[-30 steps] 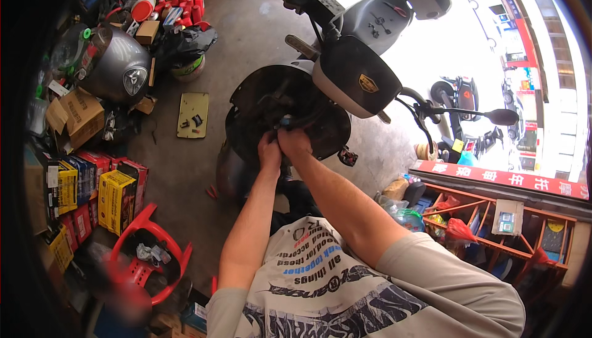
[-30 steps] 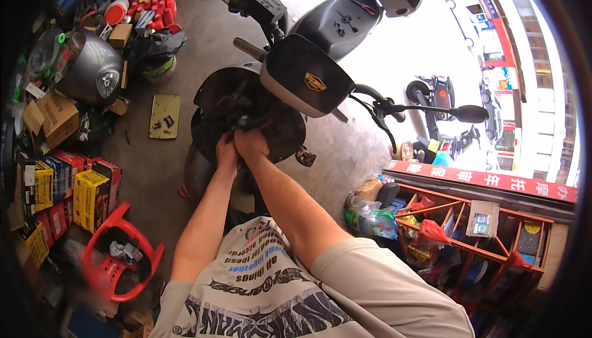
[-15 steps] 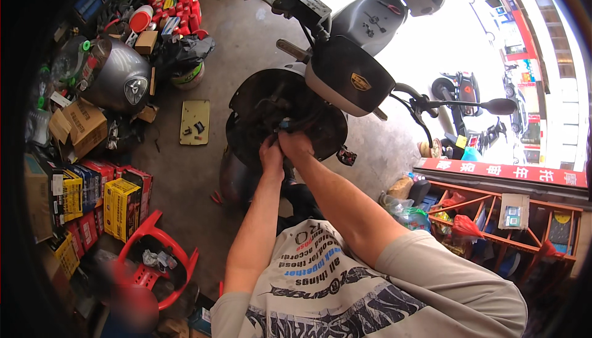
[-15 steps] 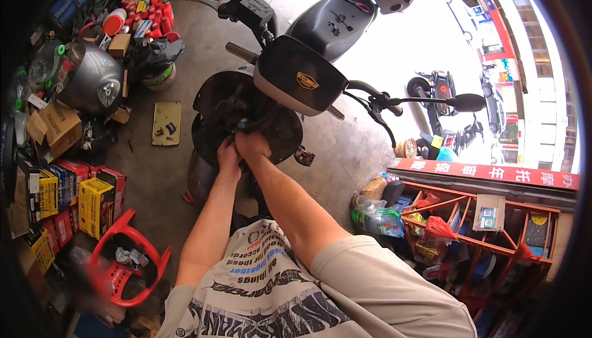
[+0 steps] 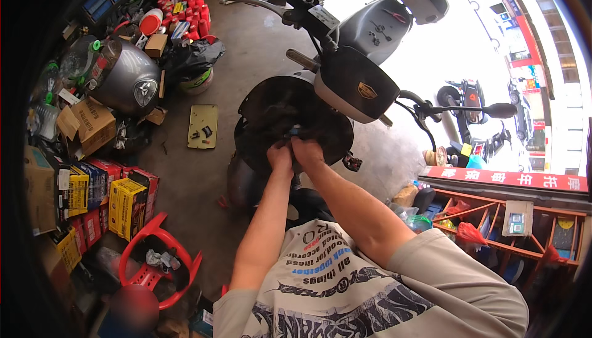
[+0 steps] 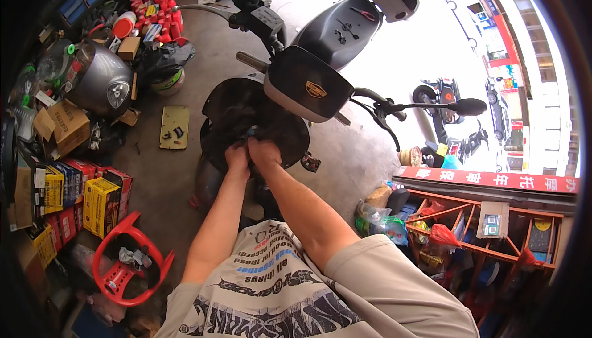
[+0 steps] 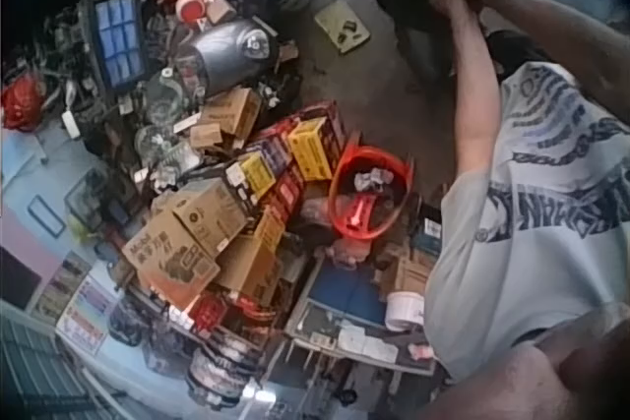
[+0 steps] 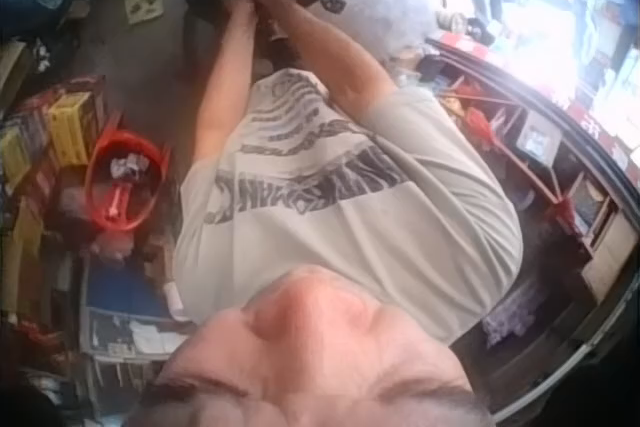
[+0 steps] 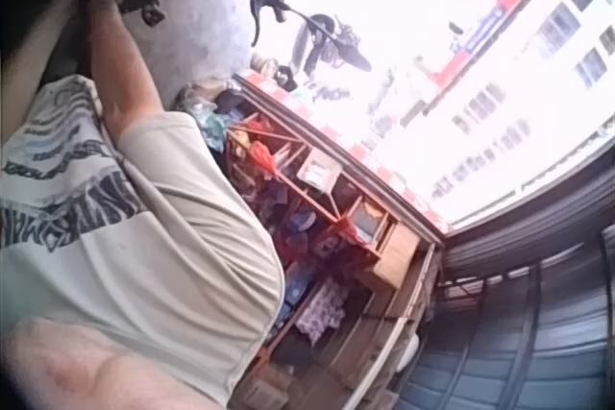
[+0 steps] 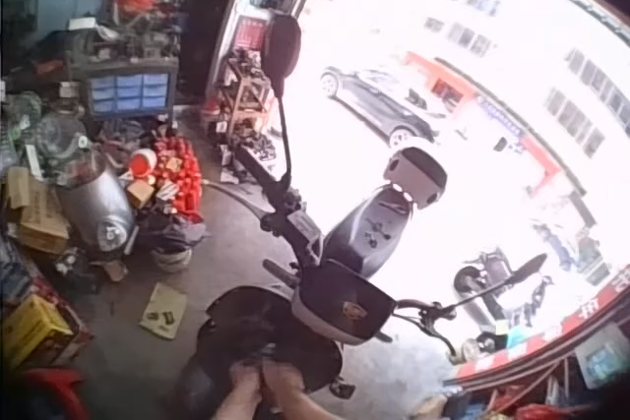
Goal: Repairing the front panel and electrical wiring of a motorcycle.
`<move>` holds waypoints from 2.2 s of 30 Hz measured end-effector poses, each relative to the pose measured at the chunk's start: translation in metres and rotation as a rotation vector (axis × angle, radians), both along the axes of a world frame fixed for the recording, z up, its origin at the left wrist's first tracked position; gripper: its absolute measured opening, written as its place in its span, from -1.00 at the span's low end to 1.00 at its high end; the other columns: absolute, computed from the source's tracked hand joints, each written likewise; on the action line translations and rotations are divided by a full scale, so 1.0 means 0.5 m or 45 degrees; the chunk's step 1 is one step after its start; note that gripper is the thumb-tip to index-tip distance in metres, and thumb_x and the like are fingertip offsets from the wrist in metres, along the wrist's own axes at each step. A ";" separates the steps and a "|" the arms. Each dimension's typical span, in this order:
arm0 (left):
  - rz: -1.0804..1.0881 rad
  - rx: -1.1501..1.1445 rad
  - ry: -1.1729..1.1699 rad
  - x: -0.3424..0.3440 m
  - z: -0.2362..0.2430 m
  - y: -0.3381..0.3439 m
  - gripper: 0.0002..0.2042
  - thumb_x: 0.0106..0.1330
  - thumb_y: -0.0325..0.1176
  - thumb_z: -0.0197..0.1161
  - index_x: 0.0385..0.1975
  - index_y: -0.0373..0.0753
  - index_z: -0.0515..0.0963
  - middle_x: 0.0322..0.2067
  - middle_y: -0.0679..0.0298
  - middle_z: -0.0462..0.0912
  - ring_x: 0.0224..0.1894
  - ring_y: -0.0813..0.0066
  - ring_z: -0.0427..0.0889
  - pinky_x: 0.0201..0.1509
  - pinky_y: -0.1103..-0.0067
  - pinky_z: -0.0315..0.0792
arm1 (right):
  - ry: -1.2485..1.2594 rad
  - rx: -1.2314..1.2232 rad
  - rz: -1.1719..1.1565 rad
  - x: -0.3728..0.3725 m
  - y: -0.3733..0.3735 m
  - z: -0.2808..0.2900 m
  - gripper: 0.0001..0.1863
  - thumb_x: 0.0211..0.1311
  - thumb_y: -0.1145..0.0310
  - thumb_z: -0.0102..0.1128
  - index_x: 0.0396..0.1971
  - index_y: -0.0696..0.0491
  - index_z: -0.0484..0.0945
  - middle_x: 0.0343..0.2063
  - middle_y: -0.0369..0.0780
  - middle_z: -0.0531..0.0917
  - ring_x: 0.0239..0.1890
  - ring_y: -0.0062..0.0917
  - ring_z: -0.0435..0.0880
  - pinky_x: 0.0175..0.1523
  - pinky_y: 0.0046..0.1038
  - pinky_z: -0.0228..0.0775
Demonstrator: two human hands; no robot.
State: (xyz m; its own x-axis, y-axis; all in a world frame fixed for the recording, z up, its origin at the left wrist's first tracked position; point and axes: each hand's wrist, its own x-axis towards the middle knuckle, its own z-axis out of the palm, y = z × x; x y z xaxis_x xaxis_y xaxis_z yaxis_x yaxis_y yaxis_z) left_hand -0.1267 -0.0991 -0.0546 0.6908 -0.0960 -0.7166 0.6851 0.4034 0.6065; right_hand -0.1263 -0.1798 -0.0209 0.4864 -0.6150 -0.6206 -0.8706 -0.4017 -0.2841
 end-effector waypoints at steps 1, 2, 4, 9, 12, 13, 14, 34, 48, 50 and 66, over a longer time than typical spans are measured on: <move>0.028 -0.029 0.025 0.001 0.001 -0.002 -0.85 0.12 -0.51 0.20 -0.34 -0.44 0.57 -0.46 0.23 0.61 -0.50 0.53 0.55 -0.44 0.59 0.40 | 0.033 0.036 -0.027 0.001 0.000 0.006 -0.33 0.04 -0.11 0.00 -0.17 0.25 0.59 -0.09 0.10 0.58 0.05 -0.13 0.54 0.13 -0.27 0.36; 0.035 -0.021 0.028 0.002 0.001 0.001 -0.85 0.12 -0.51 0.20 -0.34 -0.44 0.57 -0.46 0.23 0.61 -0.50 0.53 0.55 -0.44 0.59 0.40 | 0.037 0.044 -0.019 -0.001 0.002 0.012 -0.33 0.04 -0.11 0.00 -0.17 0.25 0.59 -0.09 0.10 0.58 0.05 -0.13 0.54 0.13 -0.27 0.36; -0.067 -0.005 0.032 0.005 -0.001 0.006 -0.75 0.14 -0.48 0.22 -0.20 -0.47 0.50 -0.39 0.19 0.59 -0.41 0.47 0.57 -0.34 0.58 0.43 | -0.024 0.063 -0.087 -0.008 0.008 0.023 -0.34 0.06 -0.10 -0.01 -0.18 0.27 0.58 -0.11 0.13 0.57 0.05 -0.11 0.54 0.13 -0.27 0.35; -0.042 -0.061 0.069 0.005 -0.015 0.005 -0.75 0.13 -0.50 0.21 -0.20 -0.46 0.48 -0.38 0.17 0.59 -0.41 0.42 0.59 -0.33 0.54 0.46 | -0.047 0.058 -0.028 -0.017 0.004 0.019 -0.34 0.09 -0.09 -0.04 -0.19 0.28 0.57 -0.14 0.16 0.57 0.03 -0.07 0.53 0.12 -0.26 0.35; -0.099 -0.086 0.068 0.014 -0.032 0.006 -0.75 0.11 -0.49 0.20 -0.21 -0.43 0.49 -0.39 0.15 0.59 -0.42 0.40 0.59 -0.34 0.52 0.47 | -0.116 0.042 0.066 -0.027 -0.013 -0.027 -0.40 0.12 -0.05 -0.07 -0.21 0.25 0.58 -0.16 0.17 0.57 -0.01 -0.04 0.55 0.10 -0.24 0.37; -0.162 -0.051 0.068 0.016 -0.047 0.014 -0.76 0.10 -0.49 0.19 -0.22 -0.42 0.50 -0.40 0.15 0.59 -0.42 0.39 0.60 -0.36 0.51 0.47 | -0.162 0.047 0.129 -0.031 -0.010 -0.044 -0.43 0.14 -0.02 -0.09 -0.23 0.22 0.59 -0.17 0.17 0.58 -0.05 -0.02 0.57 0.08 -0.22 0.38; -0.186 0.017 0.055 0.016 -0.063 0.024 -0.76 0.09 -0.48 0.19 -0.23 -0.41 0.50 -0.41 0.14 0.59 -0.42 0.39 0.60 -0.37 0.52 0.47 | -0.155 0.116 0.178 -0.032 0.003 -0.040 -0.46 0.16 0.01 -0.11 -0.24 0.22 0.59 -0.17 0.17 0.58 -0.08 -0.01 0.58 0.07 -0.23 0.38; -0.315 -0.011 0.229 0.037 -0.030 0.003 -0.78 0.10 -0.37 0.15 -0.26 -0.27 0.54 -0.38 0.20 0.59 -0.40 0.39 0.55 -0.39 0.45 0.40 | 0.091 0.075 0.137 0.000 -0.011 -0.015 -0.33 0.17 -0.06 -0.22 0.00 0.23 0.48 0.03 0.12 0.48 0.18 -0.12 0.39 0.27 -0.26 0.17; -0.016 -0.486 0.302 0.025 -0.103 -0.042 -0.75 0.26 -0.48 -0.04 -0.11 -0.43 0.43 -0.13 -0.03 0.53 -0.09 0.14 0.55 0.02 0.34 0.47 | -0.014 0.097 -0.039 -0.007 0.002 0.078 -0.30 0.16 -0.06 -0.20 -0.06 0.32 0.49 -0.02 0.19 0.49 0.14 -0.08 0.44 0.26 -0.29 0.18; 0.106 -0.571 0.258 0.022 -0.088 -0.034 -0.78 0.15 -0.52 0.09 -0.21 -0.44 0.44 -0.24 0.03 0.53 -0.23 0.20 0.58 -0.17 0.34 0.51 | 0.073 0.092 0.092 -0.005 0.003 0.078 -0.28 0.16 -0.07 -0.20 -0.01 0.32 0.45 0.00 0.19 0.48 0.15 -0.07 0.43 0.27 -0.29 0.18; -0.173 -0.182 0.217 0.045 -0.127 0.003 -0.90 0.10 -0.51 0.14 -0.41 -0.37 0.51 -0.44 0.13 0.56 -0.40 0.33 0.56 -0.35 0.42 0.44 | 0.048 0.079 0.269 -0.055 0.050 0.100 -0.37 0.16 -0.05 -0.23 -0.11 0.18 0.56 -0.09 0.14 0.55 0.05 -0.03 0.51 0.19 -0.17 0.28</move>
